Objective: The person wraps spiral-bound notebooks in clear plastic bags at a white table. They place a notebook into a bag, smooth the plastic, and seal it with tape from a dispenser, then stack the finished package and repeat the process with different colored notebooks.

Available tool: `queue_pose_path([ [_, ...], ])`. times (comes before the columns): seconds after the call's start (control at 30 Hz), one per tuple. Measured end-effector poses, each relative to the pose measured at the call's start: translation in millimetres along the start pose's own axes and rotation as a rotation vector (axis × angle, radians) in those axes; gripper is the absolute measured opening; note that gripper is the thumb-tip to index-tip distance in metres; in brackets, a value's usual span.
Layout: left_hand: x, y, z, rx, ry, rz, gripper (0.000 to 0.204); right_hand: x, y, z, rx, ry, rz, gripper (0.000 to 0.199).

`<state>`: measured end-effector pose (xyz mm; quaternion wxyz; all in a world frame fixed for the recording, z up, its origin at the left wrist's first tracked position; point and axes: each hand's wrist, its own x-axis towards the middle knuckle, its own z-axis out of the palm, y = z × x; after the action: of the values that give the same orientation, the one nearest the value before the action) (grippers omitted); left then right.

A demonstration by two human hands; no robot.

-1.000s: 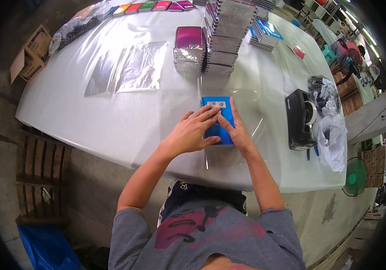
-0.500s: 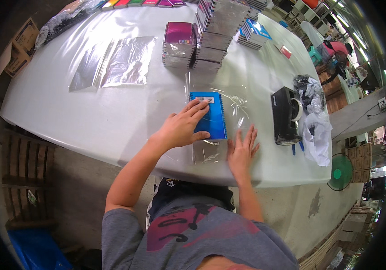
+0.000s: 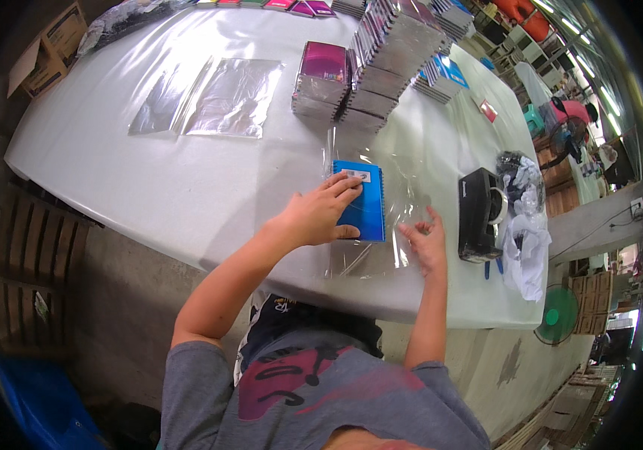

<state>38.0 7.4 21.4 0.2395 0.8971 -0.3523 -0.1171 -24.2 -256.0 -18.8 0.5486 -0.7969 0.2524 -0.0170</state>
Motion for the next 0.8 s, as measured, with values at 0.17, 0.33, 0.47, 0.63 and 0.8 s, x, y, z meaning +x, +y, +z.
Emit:
queue_pose_path([
  [0.17, -0.3, 3.1, -2.2, -0.012, -0.004, -0.014, 0.072, -15.0, -1.6, 21.9, -0.617, 0.148, -0.215, 0.044],
  [0.33, 3.3, 0.9, 1.0, 0.001, 0.026, 0.037, 0.072, -2.9, 9.2, 8.9, -0.315, 0.045, -0.329, 0.038],
  [0.47, 3.0, 7.7, -6.7, -0.009, -0.023, 0.012, 0.077, -12.8, -32.2, 0.9, 0.119, -0.342, 0.029, 0.053],
  [0.63, 12.7, 9.3, 5.8, -0.017, 0.080, 0.108, 0.088, -16.9, -50.5, 6.7, 0.367, -0.509, -0.030, 0.074],
  [0.8, 24.4, 17.7, 10.5, 0.109, 0.091, 0.167, 0.090, -33.0, -62.8, 55.8, -0.277, -0.374, -0.443, 0.061],
])
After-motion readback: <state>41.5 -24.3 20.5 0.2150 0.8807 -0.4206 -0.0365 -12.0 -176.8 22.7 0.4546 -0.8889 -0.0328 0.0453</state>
